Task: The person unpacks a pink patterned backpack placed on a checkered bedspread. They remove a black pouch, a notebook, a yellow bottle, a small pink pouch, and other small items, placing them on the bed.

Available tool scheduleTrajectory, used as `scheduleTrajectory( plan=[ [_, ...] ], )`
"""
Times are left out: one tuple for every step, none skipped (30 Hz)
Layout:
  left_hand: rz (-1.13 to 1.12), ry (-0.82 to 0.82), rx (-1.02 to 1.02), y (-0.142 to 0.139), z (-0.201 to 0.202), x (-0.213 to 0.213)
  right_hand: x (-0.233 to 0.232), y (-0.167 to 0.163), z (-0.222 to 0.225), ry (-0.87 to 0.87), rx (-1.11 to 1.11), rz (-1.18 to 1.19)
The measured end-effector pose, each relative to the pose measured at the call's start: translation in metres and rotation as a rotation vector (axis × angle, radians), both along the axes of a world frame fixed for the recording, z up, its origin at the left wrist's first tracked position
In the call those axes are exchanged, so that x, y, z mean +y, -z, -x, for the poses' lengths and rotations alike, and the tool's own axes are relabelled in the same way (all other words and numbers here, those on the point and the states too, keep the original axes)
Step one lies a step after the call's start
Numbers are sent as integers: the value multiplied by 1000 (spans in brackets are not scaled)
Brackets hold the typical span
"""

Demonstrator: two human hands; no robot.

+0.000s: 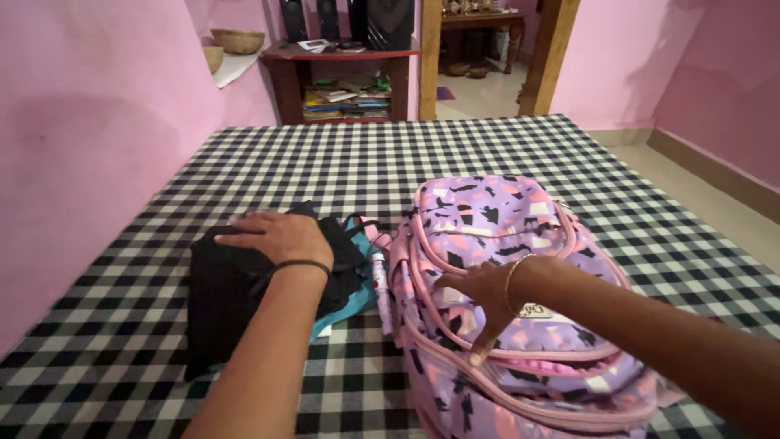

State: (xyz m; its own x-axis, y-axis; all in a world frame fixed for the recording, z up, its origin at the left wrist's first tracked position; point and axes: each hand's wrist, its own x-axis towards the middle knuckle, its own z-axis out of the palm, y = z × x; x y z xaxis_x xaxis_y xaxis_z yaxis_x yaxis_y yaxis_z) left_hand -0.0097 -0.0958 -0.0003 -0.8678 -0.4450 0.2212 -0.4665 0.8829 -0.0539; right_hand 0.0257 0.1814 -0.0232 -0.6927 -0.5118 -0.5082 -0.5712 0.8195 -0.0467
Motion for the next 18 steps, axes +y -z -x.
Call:
scheduleTrajectory(
  plan=[
    [-77,31,-100,-9,-2,5,4,-4,-7,-12,-17,18],
    [-156,61,-198,-18,-4,12,10,-8,-13,-25,-31,33],
    [-131,72,-240,-24,-8,19,14,-9,-18,-40,-47,48],
    [-104,85,-284,-29,-11,27,17,-8,-24,-26,-31,-3],
    [-80,98,-324,-32,-13,35,22,-5,-28,-14,-11,-57],
    [-19,84,-337,-32,-15,44,26,-1,-32,-2,8,-112],
    [43,71,-348,-32,-16,53,30,4,-34,-21,21,-86],
    [106,57,-355,-31,-15,61,35,10,-34,-40,38,-60],
    [108,105,-349,-29,-13,71,39,14,-31,-59,57,-33],
    [112,152,-345,-25,-11,82,43,17,-25,-92,76,21],
    [118,199,-339,-22,-10,89,47,18,-19,-125,95,76],
    [12,408,-152,-15,-13,94,50,17,-11,-159,119,131],
    [-95,619,36,-11,-15,99,54,11,0,-175,193,173],
    [-117,674,-77,-11,-11,110,57,4,7,-190,266,212],
    [-137,727,-189,-10,-8,126,63,-5,10,-159,337,271],
    [-212,795,-307,-9,-4,141,70,-18,14,-129,410,330],
    [-289,861,-429,-7,-1,153,75,-31,15,-74,447,313],
    [-440,885,-480,-3,1,160,79,-44,15,-20,483,295]
  ],
)
